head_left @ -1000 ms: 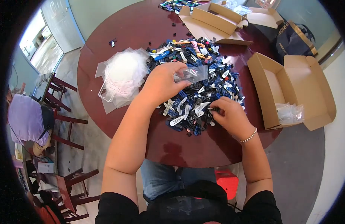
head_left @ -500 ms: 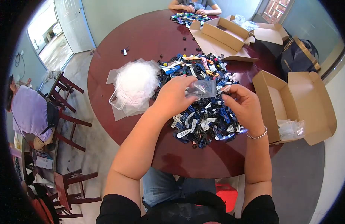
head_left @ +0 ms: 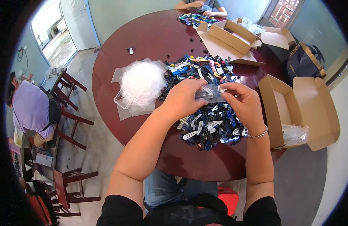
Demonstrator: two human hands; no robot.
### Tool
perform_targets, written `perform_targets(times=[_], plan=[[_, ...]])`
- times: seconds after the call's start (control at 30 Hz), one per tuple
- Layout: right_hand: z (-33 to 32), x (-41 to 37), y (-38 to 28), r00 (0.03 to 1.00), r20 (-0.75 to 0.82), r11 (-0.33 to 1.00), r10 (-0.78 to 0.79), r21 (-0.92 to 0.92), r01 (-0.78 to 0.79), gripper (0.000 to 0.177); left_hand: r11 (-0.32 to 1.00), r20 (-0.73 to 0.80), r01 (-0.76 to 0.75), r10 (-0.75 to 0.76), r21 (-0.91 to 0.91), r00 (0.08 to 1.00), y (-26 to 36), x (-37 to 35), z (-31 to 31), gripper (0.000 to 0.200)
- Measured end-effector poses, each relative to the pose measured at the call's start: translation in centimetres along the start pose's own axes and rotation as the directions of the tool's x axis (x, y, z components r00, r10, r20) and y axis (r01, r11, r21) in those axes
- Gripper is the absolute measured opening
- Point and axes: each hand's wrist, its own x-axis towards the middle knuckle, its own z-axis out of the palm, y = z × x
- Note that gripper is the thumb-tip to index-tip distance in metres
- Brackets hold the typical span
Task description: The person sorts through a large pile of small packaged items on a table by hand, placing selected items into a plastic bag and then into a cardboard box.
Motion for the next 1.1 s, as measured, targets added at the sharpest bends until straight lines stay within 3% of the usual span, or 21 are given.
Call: perform_targets(times=[0.17, 0.33, 0.47, 0.53, 0.67, 0.73, 0.8, 0.9, 1.0, 1.1], plan=[[0.1, -0.1, -0.1, 1.0, -0.005, 0.998, 0.007, -0.069, -0.008, 0.02, 1.0, 0.004, 0.012, -0.012, -0.027, 1.0, 0.0, 0.0, 0.1, 0.051], [0.1, -0.1, 0.2, 0.991, -0.001, 0.961, -0.132, -0.245, 0.127, 0.018, 0.999, 0.01, -0.012, 0.012, -0.037, 1.0, 0.1, 0.1, 0.0, 0.053], [0.2, -0.2, 0.8, 0.986, 0.006, 0.963, -0.165, -0.217, 0.162, 0.017, 0.999, -0.001, -0.007, 0.007, -0.046, 1.0, 0.2, 0.1, 0.1, 0.055], [0.2, -0.3, 1.3, 0.965, -0.101, 0.958, -0.242, -0.181, 0.222, 0.015, 0.999, 0.009, 0.001, -0.001, -0.051, 1.0, -0.1, 0.1, 0.2, 0.055], [-0.8, -0.8, 2.1, 0.956, -0.233, 0.981, -0.175, -0.126, 0.149, 0.014, 0.998, -0.004, 0.002, -0.003, -0.059, 1.0, 0.0, 0.2, 0.0, 0.048], [-1.9, -1.2, 2.7, 0.98, -0.187, 0.978, -0.064, -0.205, 0.025, 0.013, 0.994, 0.027, 0.04, -0.038, -0.105, 0.999, 0.1, 0.4, -0.1, 0.049], [-2.6, -1.2, 3.1, 0.988, -0.151, 0.961, -0.026, -0.276, -0.017, 0.013, 0.987, -0.046, 0.091, -0.098, -0.13, 0.994, -0.2, 0.3, 0.2, 0.051], [-2.9, -1.2, 4.7, 0.999, -0.01, 0.854, -0.046, -0.52, 0.034, 0.014, 0.974, -0.061, 0.161, -0.173, -0.162, 0.983, -1.0, 0.5, 0.3, 0.053], [-2.6, -1.2, 4.9, 0.994, 0.112, 0.83, -0.005, -0.554, 0.066, 0.014, 0.966, -0.102, 0.217, -0.232, -0.143, 0.967, -1.0, 0.5, 0.5, 0.053], [-2.6, -1.4, 5.5, 0.99, 0.122, 0.762, -0.073, -0.633, 0.134, 0.013, 0.976, -0.108, 0.212, -0.217, -0.054, 0.97, -0.6, 0.5, 0.4, 0.056]])
